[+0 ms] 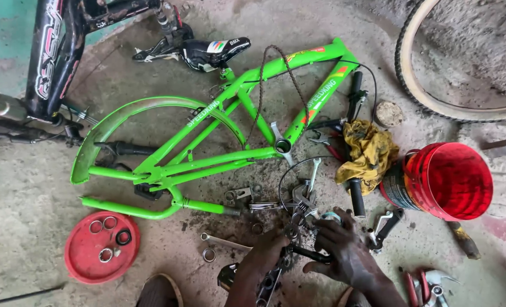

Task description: The person cleans a bicycle crankset with a yellow cloth and then uses a wrench to tighten the crank arm bolts on a green bicycle frame. The person also handles a bicycle chain and other small parts scattered on the floor.

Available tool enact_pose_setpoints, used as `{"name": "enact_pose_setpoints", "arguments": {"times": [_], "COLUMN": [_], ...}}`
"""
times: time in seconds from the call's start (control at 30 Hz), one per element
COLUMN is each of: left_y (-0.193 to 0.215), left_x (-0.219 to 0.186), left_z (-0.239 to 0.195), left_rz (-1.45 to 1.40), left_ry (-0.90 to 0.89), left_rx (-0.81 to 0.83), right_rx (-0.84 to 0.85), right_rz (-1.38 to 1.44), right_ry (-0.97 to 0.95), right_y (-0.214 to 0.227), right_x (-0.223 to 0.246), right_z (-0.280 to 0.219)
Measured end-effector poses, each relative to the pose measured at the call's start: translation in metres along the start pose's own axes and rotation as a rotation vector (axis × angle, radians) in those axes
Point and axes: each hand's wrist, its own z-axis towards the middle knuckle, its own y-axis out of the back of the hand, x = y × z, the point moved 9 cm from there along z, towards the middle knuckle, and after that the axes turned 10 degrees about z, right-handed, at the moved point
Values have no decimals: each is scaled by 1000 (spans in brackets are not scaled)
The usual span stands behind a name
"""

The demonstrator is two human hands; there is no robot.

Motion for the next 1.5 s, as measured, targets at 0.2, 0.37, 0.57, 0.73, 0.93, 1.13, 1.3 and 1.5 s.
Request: {"name": "enact_pose_setpoints", "arguments": {"times": [0.2,0.37,0.57,0.73,0.93,1.13,1.3,1.5], "left_y": [25,66,117,134,111,101,103,109], "left_x": [-14,5,28,59,72,107,118,120], "left_z": [-36,-38,-49,-39,-29,-12,-12,-10], "left_rz": [-42,-229,-612,-946,-1153,-1174,-1125,-1093], "left_ry": [146,133,18,-122,-205,-147,-115,-138], "left_rx": [-25,-120,-275,-377,-329,-448,-487,-546], "right_rx": [-711,-713,-149,95,206,262,457,-286], "right_rz": [152,497,690,433,31,-164,-188,595], "right_ry": [-114,-592,-751,-282,-164,-173,-294,-539], "right_y": [45,40,-55,-93,-168,-172,-186,-84], "right_x": [-31,-81,-84,-46,-65,-66,-80,-62], "right_z": [-17,-1,31,98,142,146,131,118]}}
